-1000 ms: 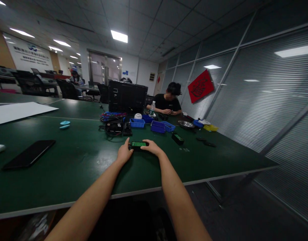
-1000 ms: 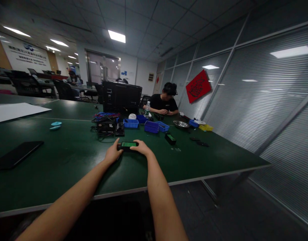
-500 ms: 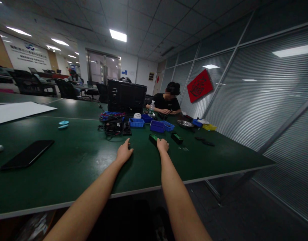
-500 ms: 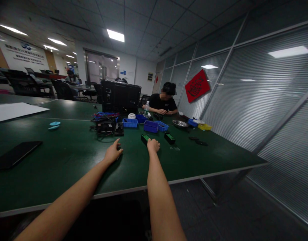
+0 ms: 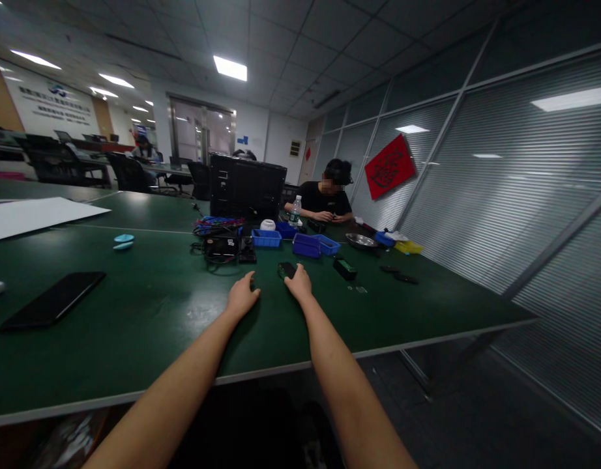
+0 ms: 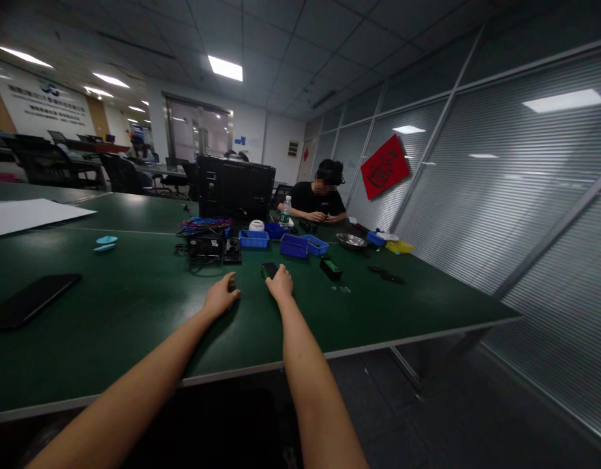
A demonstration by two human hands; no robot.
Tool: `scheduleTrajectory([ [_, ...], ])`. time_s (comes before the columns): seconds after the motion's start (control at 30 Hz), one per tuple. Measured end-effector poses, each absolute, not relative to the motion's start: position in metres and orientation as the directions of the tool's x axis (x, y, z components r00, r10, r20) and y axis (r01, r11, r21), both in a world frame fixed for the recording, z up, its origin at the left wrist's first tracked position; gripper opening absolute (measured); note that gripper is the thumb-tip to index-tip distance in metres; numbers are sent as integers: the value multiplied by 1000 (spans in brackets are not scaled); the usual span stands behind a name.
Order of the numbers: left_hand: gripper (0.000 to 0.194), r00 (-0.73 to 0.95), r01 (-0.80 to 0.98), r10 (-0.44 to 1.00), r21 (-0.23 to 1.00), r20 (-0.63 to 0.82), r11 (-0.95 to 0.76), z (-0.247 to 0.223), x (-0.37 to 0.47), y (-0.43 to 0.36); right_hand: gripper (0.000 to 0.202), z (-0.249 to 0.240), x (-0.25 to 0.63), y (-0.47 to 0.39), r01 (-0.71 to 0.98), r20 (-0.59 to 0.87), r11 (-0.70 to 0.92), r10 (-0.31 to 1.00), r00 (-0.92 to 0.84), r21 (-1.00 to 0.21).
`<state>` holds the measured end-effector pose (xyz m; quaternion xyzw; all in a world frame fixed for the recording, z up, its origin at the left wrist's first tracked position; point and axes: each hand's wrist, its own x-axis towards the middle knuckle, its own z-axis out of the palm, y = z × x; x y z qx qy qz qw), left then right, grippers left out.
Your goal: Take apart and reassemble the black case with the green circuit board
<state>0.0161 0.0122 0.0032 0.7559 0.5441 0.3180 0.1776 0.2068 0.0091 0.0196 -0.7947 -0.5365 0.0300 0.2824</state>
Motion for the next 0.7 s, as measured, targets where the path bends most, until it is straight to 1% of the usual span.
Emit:
scheduleTrajectory([
  [0.07, 58, 208, 707, 936, 618, 283, -344, 3, 16, 12, 55, 23, 205, 7, 841, 232, -296, 872, 431, -452],
  [0.13, 58, 209, 706, 937, 620, 282, -343, 4, 16, 12, 47, 26, 204, 5, 847, 209, -314, 878, 431, -429],
  [0.2, 57, 207, 707, 938, 621, 278, -340, 5, 16, 11, 42, 30, 202, 2, 852, 214, -318, 877, 431, -416],
  [0.3, 56, 206, 708, 941, 623, 270, -334, 7, 17, 9, 41, 32, 194, -2, 888, 292, -285, 869, 398, -362],
  [0.4, 56, 208, 707, 942, 624, 265, -332, 8, 17, 8, 38, 29, 179, -5, 942, 381, -200, 876, 296, -271],
  [0.47, 56, 211, 705, 941, 626, 264, -333, 8, 17, 8, 41, 27, 168, -6, 961, 404, -134, 887, 225, -243],
  [0.53, 55, 213, 704, 941, 627, 262, -334, 8, 17, 8, 45, 26, 161, -7, 962, 410, -86, 892, 190, -259],
  [0.57, 55, 211, 703, 942, 629, 262, -332, 8, 17, 8, 45, 27, 160, -7, 955, 415, -75, 889, 193, -286],
  [0.63, 55, 207, 703, 942, 630, 263, -330, 8, 17, 9, 39, 28, 164, -5, 919, 417, -93, 870, 261, -382],
  [0.7, 54, 201, 702, 940, 629, 274, -333, 7, 17, 9, 35, 30, 175, -1, 845, 375, -139, 850, 370, -517],
])
